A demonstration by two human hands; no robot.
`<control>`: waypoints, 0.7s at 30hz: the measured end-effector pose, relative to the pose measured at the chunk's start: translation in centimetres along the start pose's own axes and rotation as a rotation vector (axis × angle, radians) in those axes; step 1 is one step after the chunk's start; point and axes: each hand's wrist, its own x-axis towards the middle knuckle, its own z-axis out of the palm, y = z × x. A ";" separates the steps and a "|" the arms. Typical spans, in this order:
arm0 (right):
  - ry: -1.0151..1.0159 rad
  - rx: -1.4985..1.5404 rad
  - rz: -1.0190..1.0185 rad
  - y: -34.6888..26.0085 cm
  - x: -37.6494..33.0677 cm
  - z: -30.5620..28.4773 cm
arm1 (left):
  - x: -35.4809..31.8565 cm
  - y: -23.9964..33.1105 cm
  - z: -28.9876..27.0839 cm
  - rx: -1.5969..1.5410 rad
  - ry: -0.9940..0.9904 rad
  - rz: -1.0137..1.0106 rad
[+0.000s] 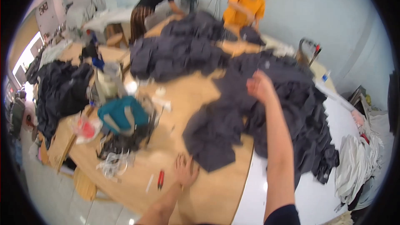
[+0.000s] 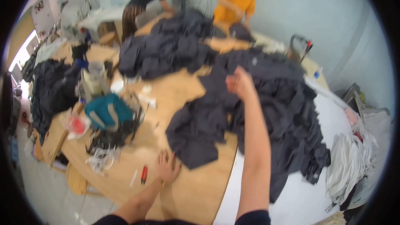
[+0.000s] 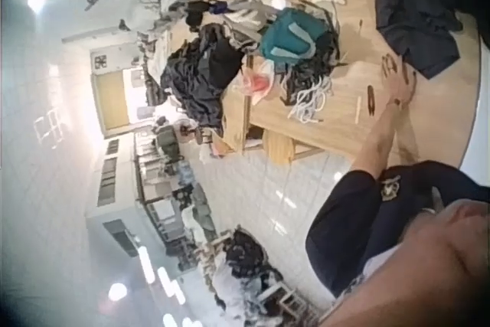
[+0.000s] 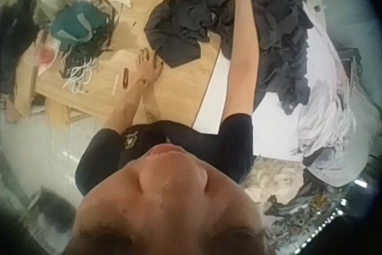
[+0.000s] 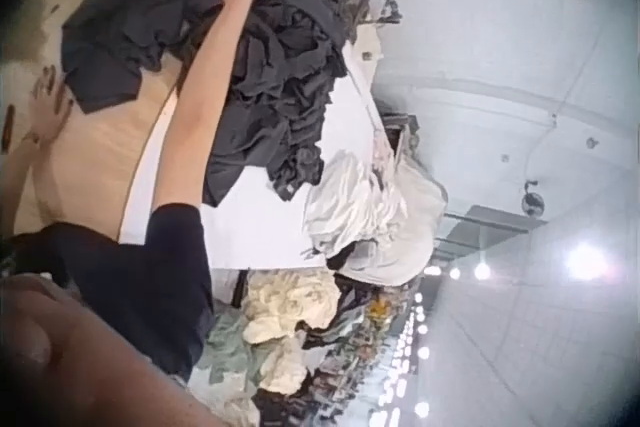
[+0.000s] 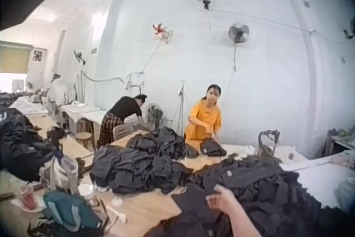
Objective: Sort and inspect finished garments at a textile manufacturing facility.
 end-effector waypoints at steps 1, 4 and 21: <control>-0.048 -0.051 0.046 -1.8 0.4 -0.2 | 0.5 0.5 -0.7 0.004 -0.009 -0.028; 0.230 -0.194 -0.152 -4.0 3.0 -1.7 | 0.5 1.3 -2.1 -0.039 -0.025 -0.002; -0.159 -1.629 -0.706 16.4 -7.5 0.4 | -0.3 1.4 -0.7 0.002 -0.037 0.033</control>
